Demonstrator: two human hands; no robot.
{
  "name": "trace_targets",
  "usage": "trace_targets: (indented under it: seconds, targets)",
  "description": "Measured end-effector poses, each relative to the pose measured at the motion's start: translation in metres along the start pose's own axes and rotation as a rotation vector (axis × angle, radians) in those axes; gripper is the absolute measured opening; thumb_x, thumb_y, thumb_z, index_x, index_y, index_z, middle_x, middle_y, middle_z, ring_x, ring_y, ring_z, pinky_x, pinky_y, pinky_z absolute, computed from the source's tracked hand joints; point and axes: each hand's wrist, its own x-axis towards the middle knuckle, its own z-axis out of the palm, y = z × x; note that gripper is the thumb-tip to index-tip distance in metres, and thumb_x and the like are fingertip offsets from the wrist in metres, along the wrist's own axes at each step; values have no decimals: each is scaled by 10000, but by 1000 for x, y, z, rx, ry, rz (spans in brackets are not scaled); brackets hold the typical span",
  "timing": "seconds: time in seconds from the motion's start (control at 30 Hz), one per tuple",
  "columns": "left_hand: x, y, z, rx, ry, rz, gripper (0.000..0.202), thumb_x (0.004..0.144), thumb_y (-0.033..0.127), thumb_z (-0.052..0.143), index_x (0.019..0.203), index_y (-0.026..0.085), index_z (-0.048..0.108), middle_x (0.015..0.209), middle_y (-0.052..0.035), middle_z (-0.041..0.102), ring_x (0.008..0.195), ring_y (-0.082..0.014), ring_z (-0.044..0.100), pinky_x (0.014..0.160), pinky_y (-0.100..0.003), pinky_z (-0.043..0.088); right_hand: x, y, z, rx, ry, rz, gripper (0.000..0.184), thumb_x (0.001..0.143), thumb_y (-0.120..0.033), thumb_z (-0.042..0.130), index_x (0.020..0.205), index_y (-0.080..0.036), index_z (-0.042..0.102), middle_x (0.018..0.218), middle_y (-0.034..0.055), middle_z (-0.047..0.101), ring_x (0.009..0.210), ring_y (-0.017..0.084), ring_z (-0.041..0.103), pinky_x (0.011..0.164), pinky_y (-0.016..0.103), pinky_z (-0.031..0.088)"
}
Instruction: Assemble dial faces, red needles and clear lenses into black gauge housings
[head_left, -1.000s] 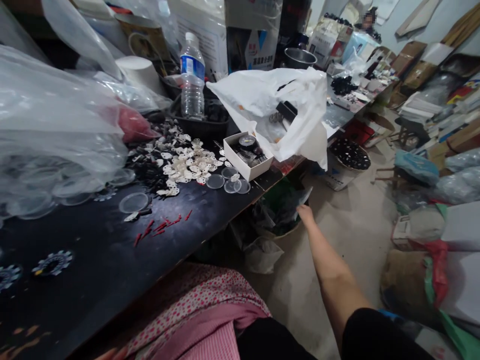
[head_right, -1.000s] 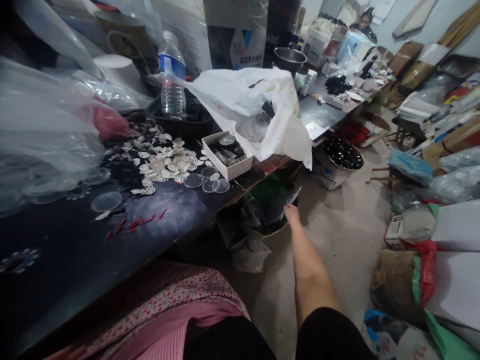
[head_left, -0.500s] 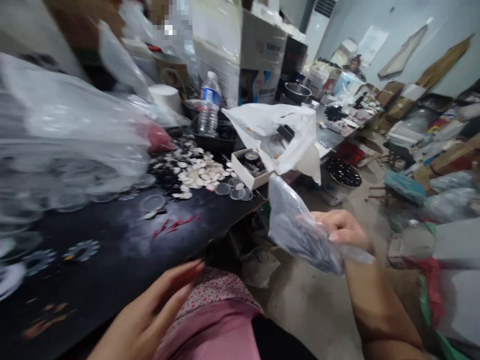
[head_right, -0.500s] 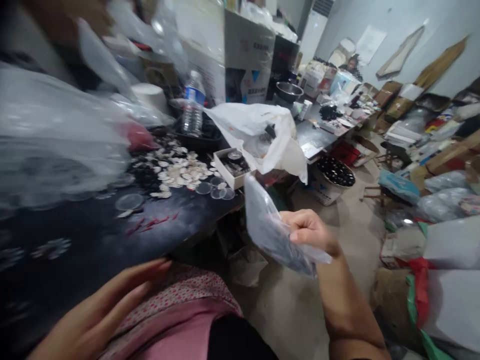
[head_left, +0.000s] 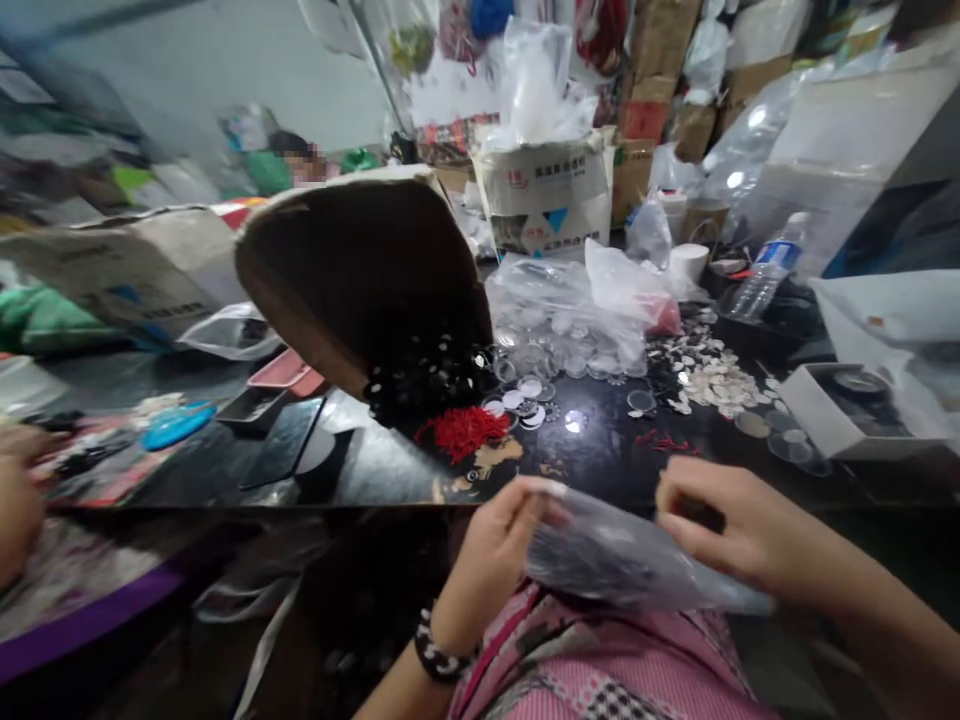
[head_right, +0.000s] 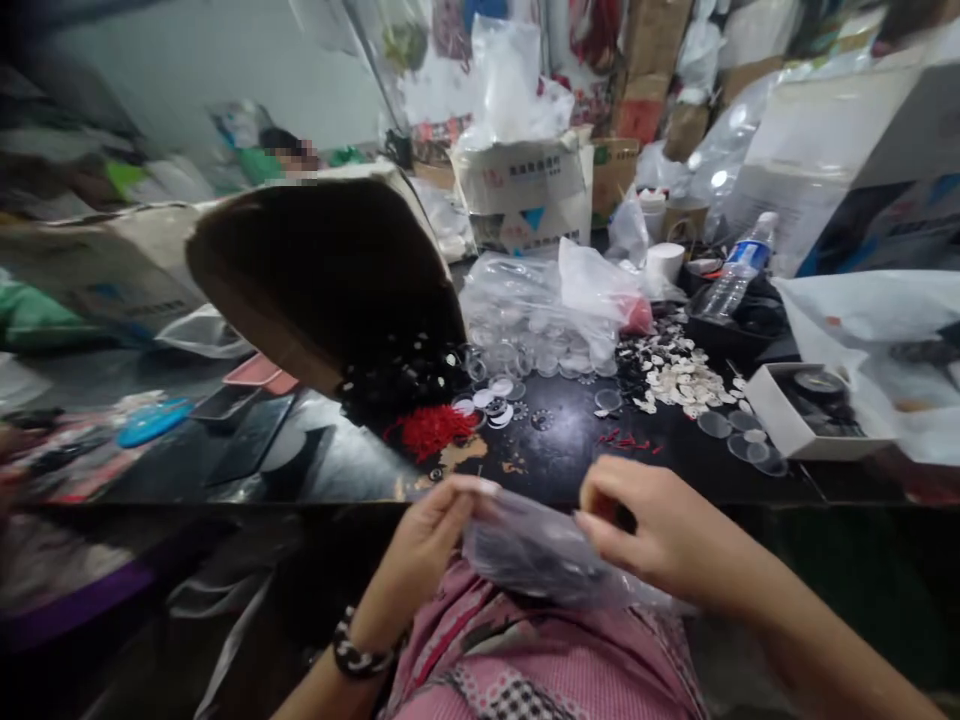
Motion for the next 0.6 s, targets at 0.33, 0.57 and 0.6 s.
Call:
trace_targets:
  seconds: [0.33,0.57,0.6]
  targets:
    - [-14,-15,-35,316,97,143,202,903,352,553,827,235,699,791,-12,712,739,-173,650,685,-263,500,89,-51,78,-429,70,-281,79,914,-204,562,858,-184,614,777,24,676,681,191,583,668,328,363]
    - [-12,-47,-58,384,206,137,188,891,320,555,815,234,704,819,-2,737,772,-172,673,741,-266,518,78,-33,81,-417,69,-228,74,902,-153,561,849,-185,602,788,16,669,699,177,574,667,297,371]
    - [-12,-55,-63,385,231,116,199,892,336,550,811,225,694,814,-6,737,769,-176,676,738,-266,522,70,-24,77,-440,66,-202,85,905,-147,551,846,-182,601,786,20,667,693,178,570,666,298,374]
